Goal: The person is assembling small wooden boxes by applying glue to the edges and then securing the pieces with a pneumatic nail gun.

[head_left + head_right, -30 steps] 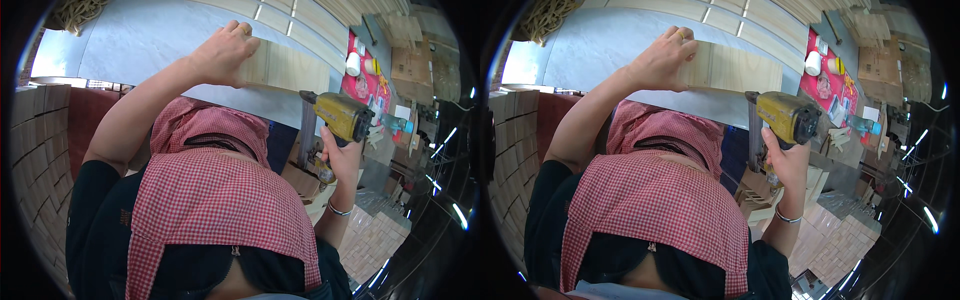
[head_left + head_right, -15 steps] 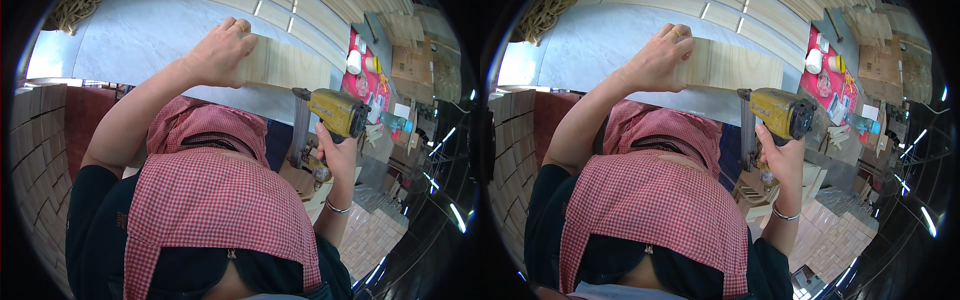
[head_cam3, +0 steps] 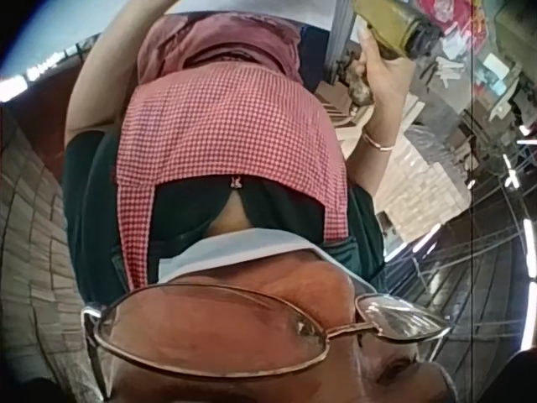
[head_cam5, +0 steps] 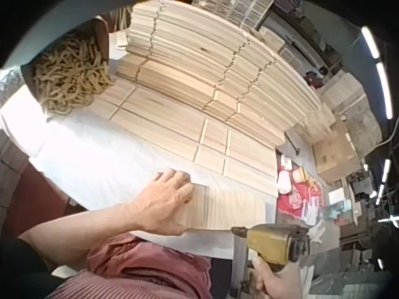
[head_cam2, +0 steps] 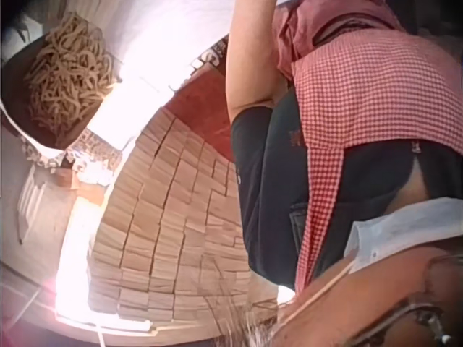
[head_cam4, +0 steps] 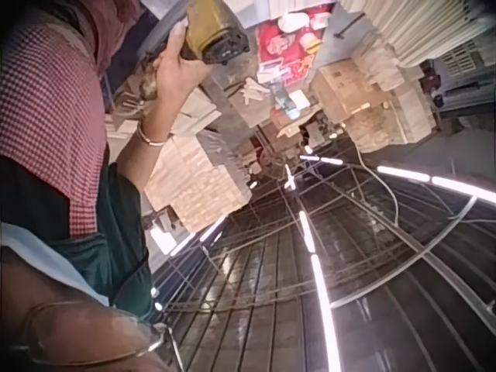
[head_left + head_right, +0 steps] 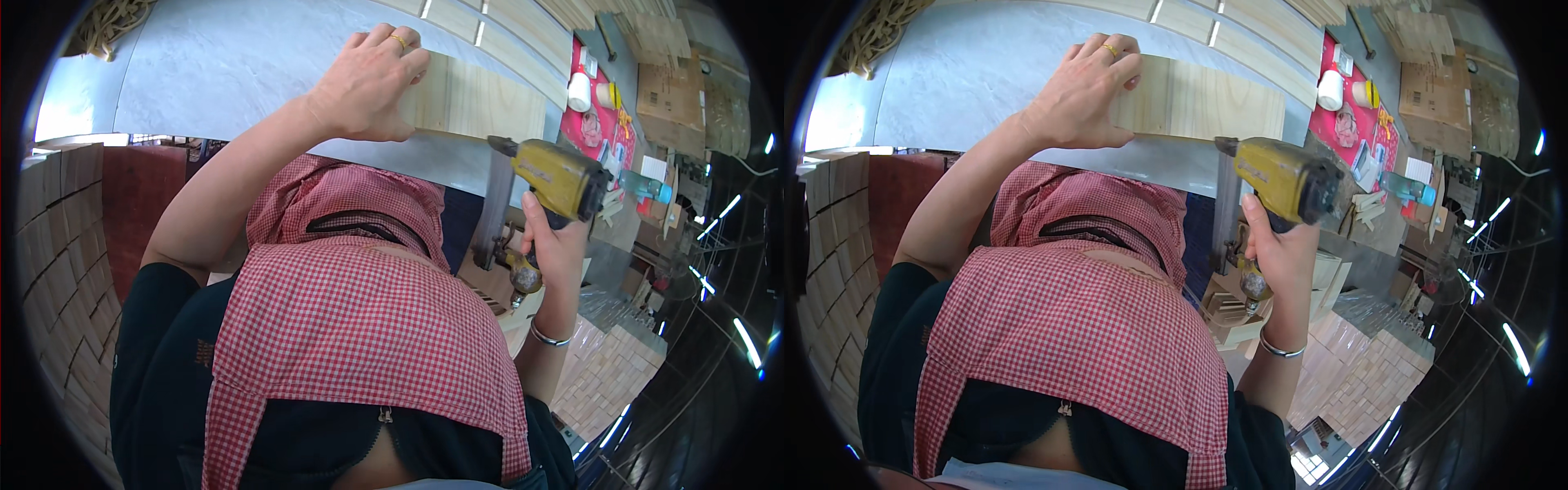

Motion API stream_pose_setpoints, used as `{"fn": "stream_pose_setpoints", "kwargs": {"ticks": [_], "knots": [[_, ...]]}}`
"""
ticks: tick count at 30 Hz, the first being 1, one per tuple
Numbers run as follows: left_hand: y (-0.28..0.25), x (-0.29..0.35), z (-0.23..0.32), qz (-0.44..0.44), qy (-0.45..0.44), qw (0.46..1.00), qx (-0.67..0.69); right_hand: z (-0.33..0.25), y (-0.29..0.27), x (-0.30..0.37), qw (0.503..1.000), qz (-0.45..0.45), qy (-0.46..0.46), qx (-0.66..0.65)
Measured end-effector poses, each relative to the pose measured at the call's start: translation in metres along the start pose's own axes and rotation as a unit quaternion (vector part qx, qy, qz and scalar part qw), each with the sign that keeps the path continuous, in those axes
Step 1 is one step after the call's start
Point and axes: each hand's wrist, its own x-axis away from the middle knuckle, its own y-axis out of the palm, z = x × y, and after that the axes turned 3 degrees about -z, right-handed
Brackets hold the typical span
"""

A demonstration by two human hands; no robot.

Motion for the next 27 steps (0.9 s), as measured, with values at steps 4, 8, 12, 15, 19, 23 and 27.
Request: {"fn": "stream_pose_setpoints", "kwargs": {"ticks": [4,8,12,15,19,23,27], "knots": [[0.003,0.026,-0.021,0.063,0.004,0.995,0.076,-0.014,0.010,0.003,1.000,0.021,-0.013,0.004],[0.002,0.038,-0.034,0.057,0.014,0.984,0.165,-0.029,0.021,0.014,0.999,-0.006,0.000,0.045],[0.001,0.040,-0.037,0.035,0.015,0.971,0.235,-0.038,0.038,0.015,0.995,-0.060,-0.006,0.084],[0.003,0.041,-0.036,0.029,0.001,0.968,0.248,-0.041,0.049,0.015,0.988,-0.121,-0.062,0.066],[0.005,0.038,-0.035,0.027,-0.006,0.967,0.254,-0.039,0.053,0.011,0.976,-0.136,-0.120,0.123],[0.009,0.039,-0.037,0.045,0.001,0.966,0.256,-0.052,0.058,0.017,0.980,-0.135,-0.043,0.142],[0.012,0.040,-0.038,0.066,0.011,0.965,0.254,-0.055,0.063,0.021,0.983,-0.123,0.025,0.132]]}}
